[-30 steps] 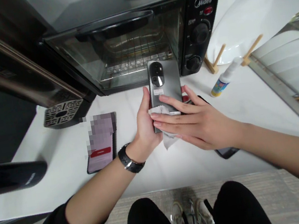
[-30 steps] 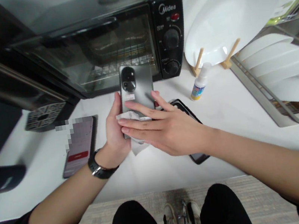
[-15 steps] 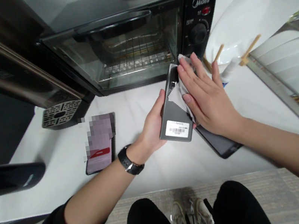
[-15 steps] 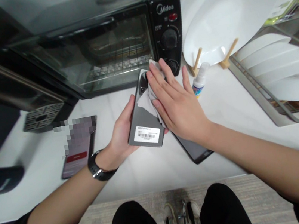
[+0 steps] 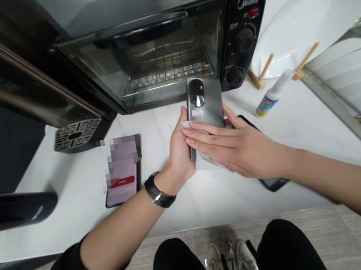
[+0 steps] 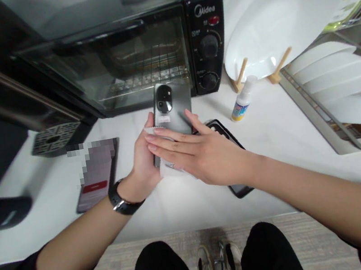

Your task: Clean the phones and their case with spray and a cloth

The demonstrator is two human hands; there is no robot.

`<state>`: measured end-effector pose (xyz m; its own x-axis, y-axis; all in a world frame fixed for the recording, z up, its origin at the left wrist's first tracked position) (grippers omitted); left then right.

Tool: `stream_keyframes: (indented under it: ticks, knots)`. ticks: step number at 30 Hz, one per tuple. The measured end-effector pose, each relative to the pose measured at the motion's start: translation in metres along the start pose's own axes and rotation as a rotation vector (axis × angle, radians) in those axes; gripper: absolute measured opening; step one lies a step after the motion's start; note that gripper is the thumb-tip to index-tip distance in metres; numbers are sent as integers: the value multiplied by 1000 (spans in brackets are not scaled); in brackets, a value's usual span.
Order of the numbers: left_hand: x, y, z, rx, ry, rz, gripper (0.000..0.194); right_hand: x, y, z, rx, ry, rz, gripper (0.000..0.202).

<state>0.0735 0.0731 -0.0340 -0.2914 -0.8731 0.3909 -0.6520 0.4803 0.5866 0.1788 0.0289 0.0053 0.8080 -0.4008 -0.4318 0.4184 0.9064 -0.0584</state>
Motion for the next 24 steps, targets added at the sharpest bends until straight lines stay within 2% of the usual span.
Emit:
stream_keyframes:
  ticks: [2, 5, 8, 10, 16, 20, 24]
  knots:
    - [0, 5, -2, 49, 1, 7, 49, 0, 1, 1, 10, 8, -9, 52]
    - [-2, 9, -8, 97, -63, -10, 57, 0, 11, 6, 6, 80, -111, 53]
    - [-4, 9, -8, 71, -48, -78, 48, 2, 24, 9, 32, 122, -247, 58]
    - [-4, 5, -9, 43, -48, -74, 41, 4, 30, 12, 55, 161, -318, 61]
    - [5, -11, -15, -81, -177, 176, 43, 10, 41, 18, 87, 238, -463, 64]
    - [9, -19, -12, -203, -166, 294, 46, 8, 40, 20, 71, 242, -450, 66]
    - [2, -24, -10, -162, -181, 219, 45, 2, 26, 16, 80, 164, -341, 66]
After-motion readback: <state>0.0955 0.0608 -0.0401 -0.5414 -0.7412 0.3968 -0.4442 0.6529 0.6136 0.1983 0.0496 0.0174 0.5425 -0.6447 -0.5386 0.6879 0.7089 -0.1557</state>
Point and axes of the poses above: each hand's wrist, its own x-axis away from the middle knuckle, its own z-axis out of the back of the hand, y = z × x, the point moved 6 cm from there along -x, towards the middle knuckle, and after that the axes turned 3 degrees about -x, right-handed, at the moved point
